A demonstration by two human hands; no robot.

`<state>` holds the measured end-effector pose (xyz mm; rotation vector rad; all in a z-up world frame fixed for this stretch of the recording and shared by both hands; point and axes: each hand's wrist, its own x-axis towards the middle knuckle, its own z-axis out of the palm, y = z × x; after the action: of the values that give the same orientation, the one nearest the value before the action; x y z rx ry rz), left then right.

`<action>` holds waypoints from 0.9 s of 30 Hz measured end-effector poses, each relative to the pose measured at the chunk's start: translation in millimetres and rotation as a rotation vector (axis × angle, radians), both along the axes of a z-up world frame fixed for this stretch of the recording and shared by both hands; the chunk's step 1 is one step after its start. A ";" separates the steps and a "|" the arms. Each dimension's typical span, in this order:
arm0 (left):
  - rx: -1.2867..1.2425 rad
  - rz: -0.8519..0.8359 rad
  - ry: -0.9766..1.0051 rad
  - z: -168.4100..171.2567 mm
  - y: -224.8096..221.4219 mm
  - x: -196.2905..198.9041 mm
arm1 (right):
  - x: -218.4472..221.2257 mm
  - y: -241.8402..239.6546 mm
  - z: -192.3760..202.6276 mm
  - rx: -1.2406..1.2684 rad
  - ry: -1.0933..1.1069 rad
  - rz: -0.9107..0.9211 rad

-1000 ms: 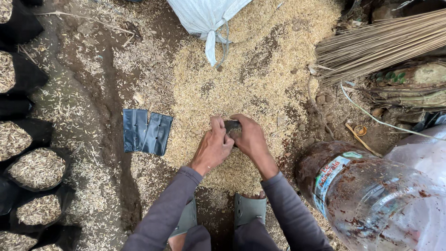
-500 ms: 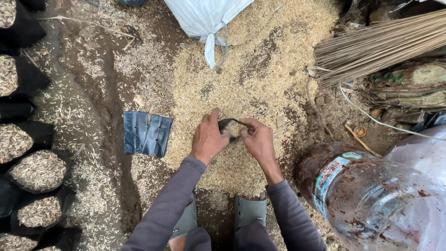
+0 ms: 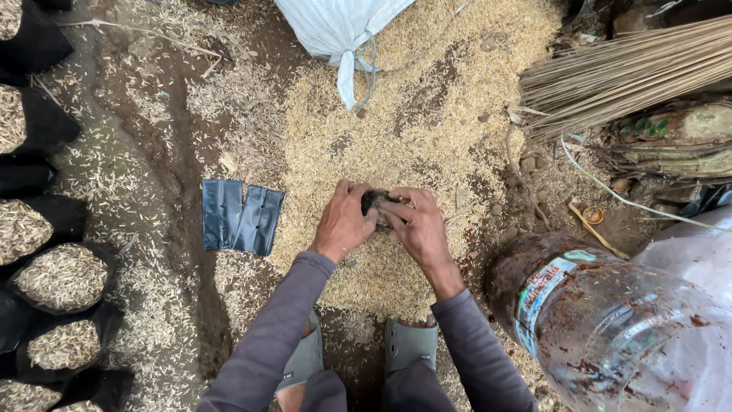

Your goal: The person repeatedly scoops sawdust from a pile on the ground into small black plastic bags, then places the filled bags into a larger black bag. The process is repeated multiple times.

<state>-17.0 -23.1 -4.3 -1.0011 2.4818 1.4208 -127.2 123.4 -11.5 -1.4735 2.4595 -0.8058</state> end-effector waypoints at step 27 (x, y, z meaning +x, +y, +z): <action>0.015 0.051 -0.029 -35.8 15.3 -23.2 | 39.8 34.4 53.8 0.783 -0.208 -0.155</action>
<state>-40.2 -7.8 -40.1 -1.0813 2.4379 1.4266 -87.3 157.9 42.3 -0.8685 2.3219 0.0270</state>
